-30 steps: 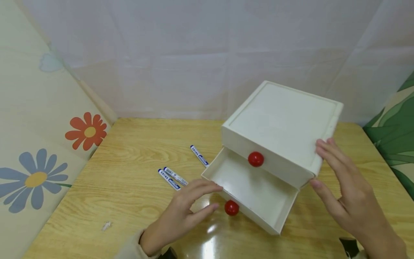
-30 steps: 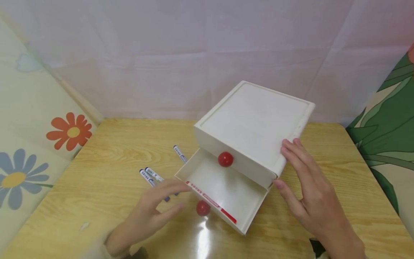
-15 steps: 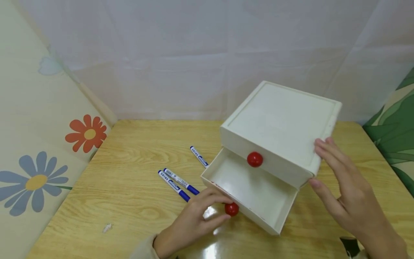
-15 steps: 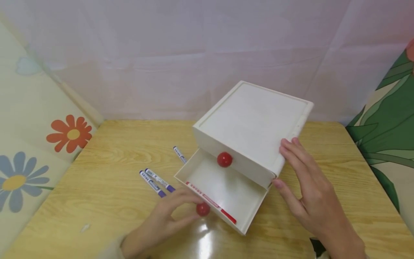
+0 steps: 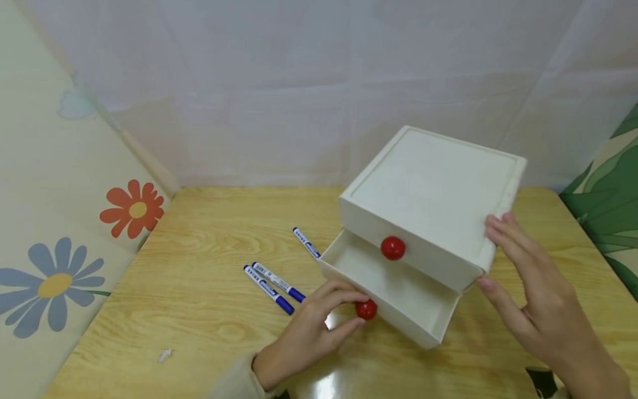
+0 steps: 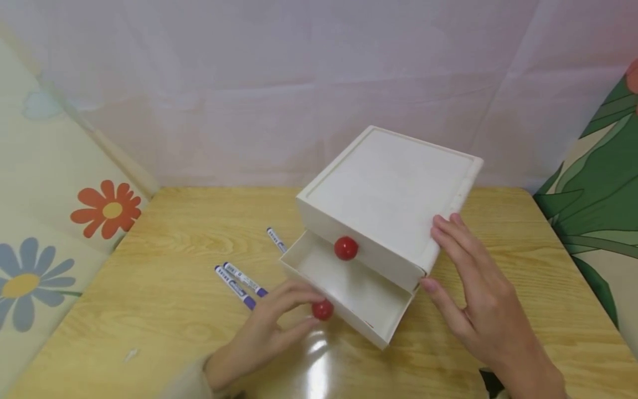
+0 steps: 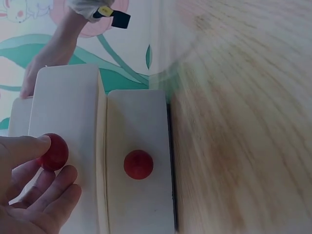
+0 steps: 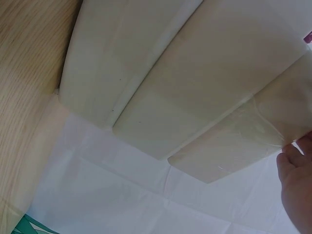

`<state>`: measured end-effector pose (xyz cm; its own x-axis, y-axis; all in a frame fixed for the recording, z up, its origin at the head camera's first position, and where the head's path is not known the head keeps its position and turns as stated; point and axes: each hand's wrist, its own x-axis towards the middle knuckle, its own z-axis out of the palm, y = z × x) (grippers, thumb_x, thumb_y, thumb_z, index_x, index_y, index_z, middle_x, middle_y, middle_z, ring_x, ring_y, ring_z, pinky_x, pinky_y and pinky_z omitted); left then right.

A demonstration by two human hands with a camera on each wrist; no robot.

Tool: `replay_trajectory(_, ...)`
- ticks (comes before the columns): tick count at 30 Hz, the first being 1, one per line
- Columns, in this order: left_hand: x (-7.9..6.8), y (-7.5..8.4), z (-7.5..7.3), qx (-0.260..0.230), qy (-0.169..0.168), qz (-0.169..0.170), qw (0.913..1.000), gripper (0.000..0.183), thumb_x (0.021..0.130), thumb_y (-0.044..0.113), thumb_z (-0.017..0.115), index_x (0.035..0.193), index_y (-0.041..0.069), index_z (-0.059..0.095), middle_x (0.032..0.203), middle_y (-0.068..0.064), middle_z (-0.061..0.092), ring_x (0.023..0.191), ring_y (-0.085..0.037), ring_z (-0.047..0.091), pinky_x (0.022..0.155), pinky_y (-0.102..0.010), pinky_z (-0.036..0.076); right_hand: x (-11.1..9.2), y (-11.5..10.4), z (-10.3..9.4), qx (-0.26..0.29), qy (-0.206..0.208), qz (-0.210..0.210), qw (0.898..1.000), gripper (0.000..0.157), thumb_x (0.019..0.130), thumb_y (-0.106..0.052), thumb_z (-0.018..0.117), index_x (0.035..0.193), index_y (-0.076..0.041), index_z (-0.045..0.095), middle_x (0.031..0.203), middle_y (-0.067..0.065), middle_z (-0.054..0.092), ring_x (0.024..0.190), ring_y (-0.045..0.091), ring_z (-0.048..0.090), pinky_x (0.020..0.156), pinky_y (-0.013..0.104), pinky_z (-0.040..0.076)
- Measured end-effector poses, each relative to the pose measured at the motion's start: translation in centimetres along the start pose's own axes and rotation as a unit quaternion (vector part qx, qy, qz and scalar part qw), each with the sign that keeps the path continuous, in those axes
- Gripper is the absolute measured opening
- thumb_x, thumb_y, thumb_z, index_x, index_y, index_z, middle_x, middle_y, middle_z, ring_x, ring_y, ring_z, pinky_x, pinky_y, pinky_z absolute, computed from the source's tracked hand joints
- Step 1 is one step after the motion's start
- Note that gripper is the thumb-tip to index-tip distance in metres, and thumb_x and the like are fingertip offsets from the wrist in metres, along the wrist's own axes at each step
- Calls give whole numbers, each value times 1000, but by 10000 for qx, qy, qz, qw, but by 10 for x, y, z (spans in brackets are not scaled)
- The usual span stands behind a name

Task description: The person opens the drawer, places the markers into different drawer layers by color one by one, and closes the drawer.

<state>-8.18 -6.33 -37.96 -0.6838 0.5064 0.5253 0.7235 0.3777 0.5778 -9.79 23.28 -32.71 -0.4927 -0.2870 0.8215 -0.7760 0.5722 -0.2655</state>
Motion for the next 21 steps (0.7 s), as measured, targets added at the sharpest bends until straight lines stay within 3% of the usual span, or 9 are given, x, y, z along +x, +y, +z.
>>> replay_trajectory(7,11,-5,7,-126,6,-142,9998,33,83,12,66,115,12,59,112,1,58,105,-9,56,93,-18,47,-2,1,0,-17,-16,54,10000,63,92,-42,48,121,14,48,132,26,47,132,35,36,114,25,26)
replay_trajectory(21,32,-14,20,-498,-63,-786,9956,31,85,13,64,116,14,58,117,2,56,108,-7,53,93,-22,48,1,-2,0,-24,-17,66,10000,63,93,-42,48,121,15,48,131,26,47,132,34,36,114,25,26)
